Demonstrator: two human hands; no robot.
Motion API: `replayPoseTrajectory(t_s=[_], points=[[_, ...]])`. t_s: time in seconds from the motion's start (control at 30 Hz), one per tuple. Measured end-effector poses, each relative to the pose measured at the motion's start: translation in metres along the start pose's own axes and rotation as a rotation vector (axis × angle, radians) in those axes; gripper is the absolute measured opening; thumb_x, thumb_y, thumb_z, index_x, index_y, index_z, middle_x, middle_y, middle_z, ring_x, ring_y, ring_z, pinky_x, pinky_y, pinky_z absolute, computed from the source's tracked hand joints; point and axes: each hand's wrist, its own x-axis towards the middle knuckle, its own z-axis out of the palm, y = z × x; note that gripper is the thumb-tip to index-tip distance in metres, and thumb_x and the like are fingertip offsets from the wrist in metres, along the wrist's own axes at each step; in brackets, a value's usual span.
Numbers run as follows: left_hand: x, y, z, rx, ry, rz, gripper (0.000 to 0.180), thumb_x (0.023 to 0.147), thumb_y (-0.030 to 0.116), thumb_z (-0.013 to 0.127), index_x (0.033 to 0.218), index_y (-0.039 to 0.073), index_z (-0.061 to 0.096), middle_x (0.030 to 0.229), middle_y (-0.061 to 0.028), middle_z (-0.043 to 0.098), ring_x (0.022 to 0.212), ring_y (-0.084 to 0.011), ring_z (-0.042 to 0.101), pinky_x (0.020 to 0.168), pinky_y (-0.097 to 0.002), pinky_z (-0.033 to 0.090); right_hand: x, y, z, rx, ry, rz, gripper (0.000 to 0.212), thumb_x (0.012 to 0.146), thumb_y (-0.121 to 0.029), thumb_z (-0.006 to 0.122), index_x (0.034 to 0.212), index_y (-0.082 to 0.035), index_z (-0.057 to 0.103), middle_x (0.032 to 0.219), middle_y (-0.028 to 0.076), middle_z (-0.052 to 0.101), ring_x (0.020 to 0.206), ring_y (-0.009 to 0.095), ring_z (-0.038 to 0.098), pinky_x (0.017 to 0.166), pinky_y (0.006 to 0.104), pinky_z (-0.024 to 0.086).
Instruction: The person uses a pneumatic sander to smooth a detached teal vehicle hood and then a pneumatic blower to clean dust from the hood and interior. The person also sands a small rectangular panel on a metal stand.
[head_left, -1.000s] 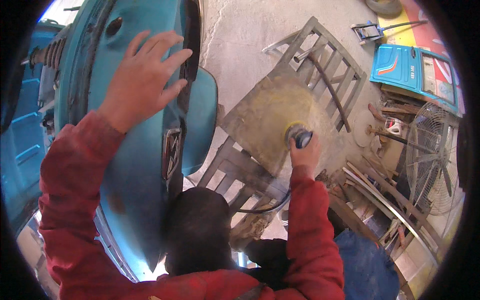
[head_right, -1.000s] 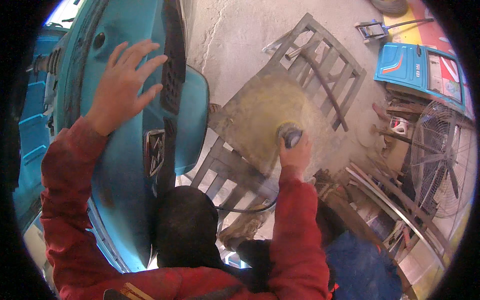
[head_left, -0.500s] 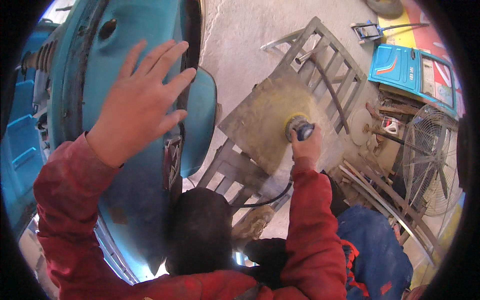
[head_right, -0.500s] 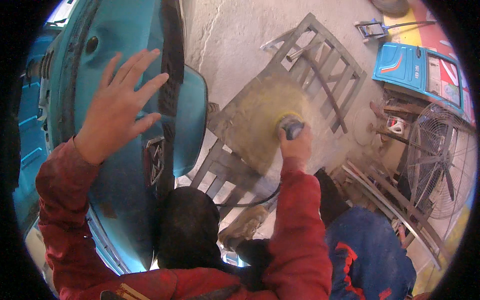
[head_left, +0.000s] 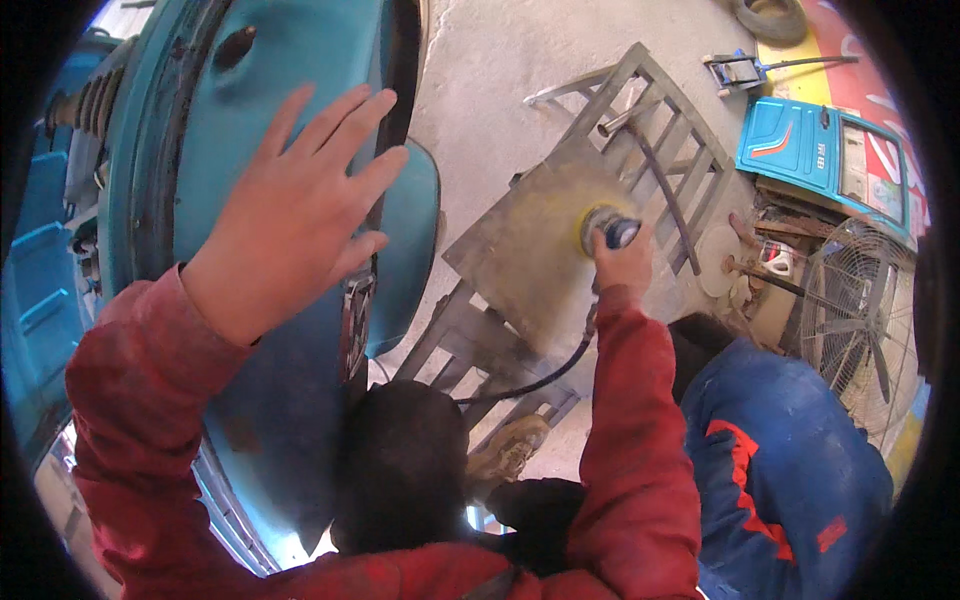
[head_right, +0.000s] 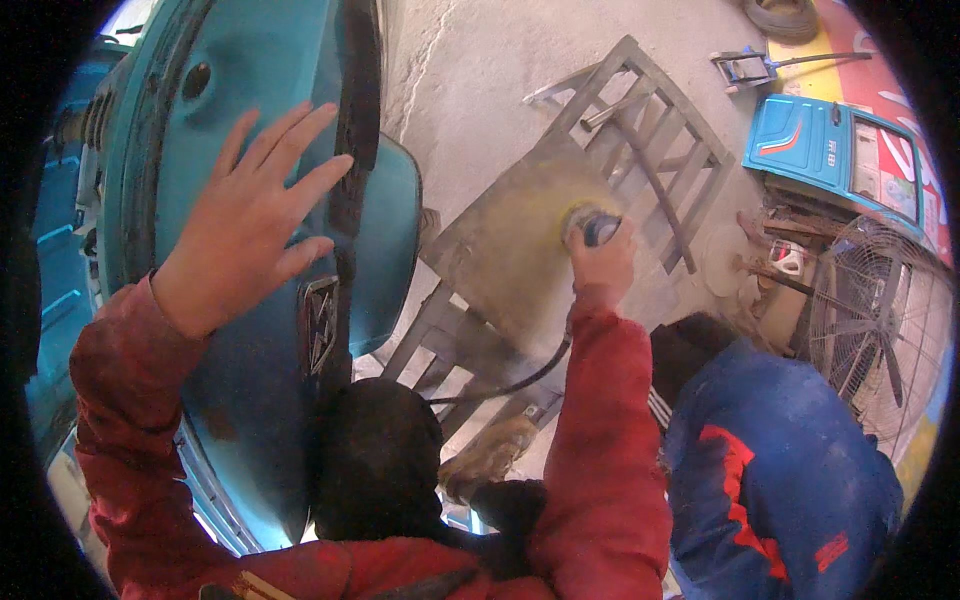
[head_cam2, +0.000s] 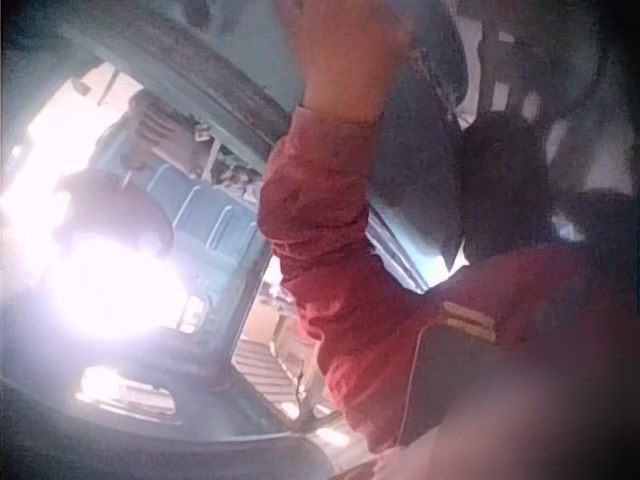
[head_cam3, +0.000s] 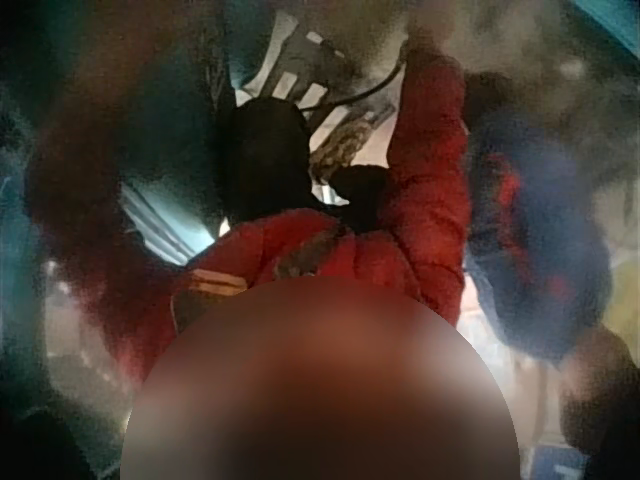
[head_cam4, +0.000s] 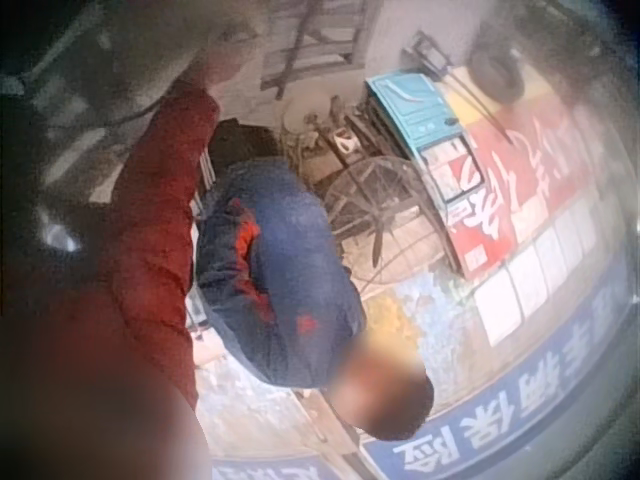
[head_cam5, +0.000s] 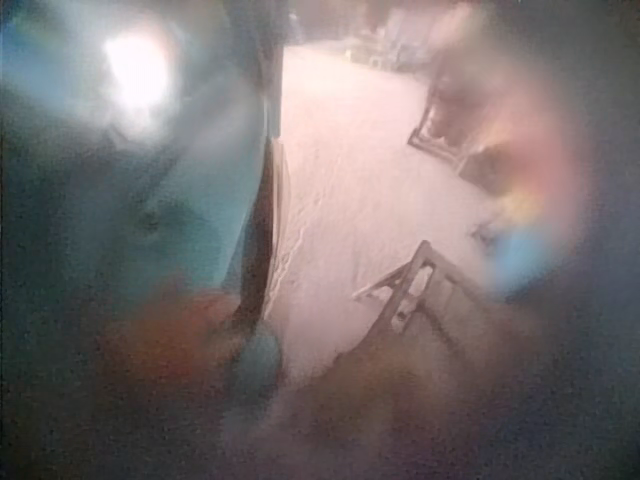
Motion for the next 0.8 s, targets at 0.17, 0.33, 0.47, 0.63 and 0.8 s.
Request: replayPoseTrajectory(t_s=[0.17, 0.33, 0.47, 0.63, 0.8], points=[[-0.002, -0.002, 0.004, 0.009, 0.030, 0.013, 0.062, 0.072, 0.025, 0.080, 0.128, 0.008, 0.058, 0.150, -0.0152, 0.038, 0.140, -0.0318, 0.034, 0.117, -0.0523, 0.022, -0.005, -0.016, 0.004, -0.036, -0.049, -0.022, 0.076, 0.074, -0.045, 0.078, 0.133, -0.012, 0.044, 0.117, 0.021, 0.059, 0.107, 0.040, 0.060, 0.088, 0.0477, 0.050], [-0.003, -0.004, 0.006, 0.012, 0.026, 0.002, 0.063, 0.073, 0.026, 0.080, 0.129, 0.008, 0.058, 0.150, -0.0152, 0.039, 0.141, -0.0317, 0.033, 0.117, -0.0523, 0.022, -0.006, -0.027, 0.004, -0.087, -0.095, 0.001, 0.078, 0.075, -0.047, 0.075, 0.137, -0.013, 0.041, 0.121, 0.020, 0.057, 0.106, 0.039, 0.062, 0.086, 0.0491, 0.051], [-0.004, -0.003, 0.009, 0.045, 0.021, -0.002, 0.061, 0.074, 0.026, 0.079, 0.129, 0.008, 0.058, 0.150, -0.0146, 0.039, 0.142, -0.0306, 0.033, 0.117, -0.0518, 0.022, -0.005, -0.033, 0.003, 0.001, 0.064, -0.069, 0.077, 0.075, -0.046, 0.075, 0.136, -0.014, 0.042, 0.119, 0.020, 0.058, 0.105, 0.041, 0.062, 0.086, 0.0491, 0.051], [-0.008, -0.006, 0.015, 0.054, 0.060, 0.011, 0.057, 0.076, 0.026, 0.078, 0.127, 0.009, 0.058, 0.147, -0.0144, 0.042, 0.141, -0.0293, 0.034, 0.117, -0.0510, 0.022, -0.022, -0.037, 0.005, -0.034, -0.046, -0.034, 0.077, 0.073, -0.044, 0.079, 0.135, -0.014, 0.043, 0.117, 0.020, 0.060, 0.107, 0.040, 0.061, 0.088, 0.0481, 0.050], [-0.008, -0.004, 0.016, 0.102, 0.111, 0.029, 0.055, 0.076, 0.027, 0.078, 0.125, 0.009, 0.059, 0.143, -0.0136, 0.046, 0.141, -0.0289, 0.035, 0.117, -0.0507, 0.022, -0.044, -0.036, 0.007, -0.019, -0.035, -0.032, 0.078, 0.074, -0.046, 0.078, 0.135, -0.013, 0.043, 0.117, 0.020, 0.060, 0.106, 0.039, 0.061, 0.088, 0.0477, 0.050]])
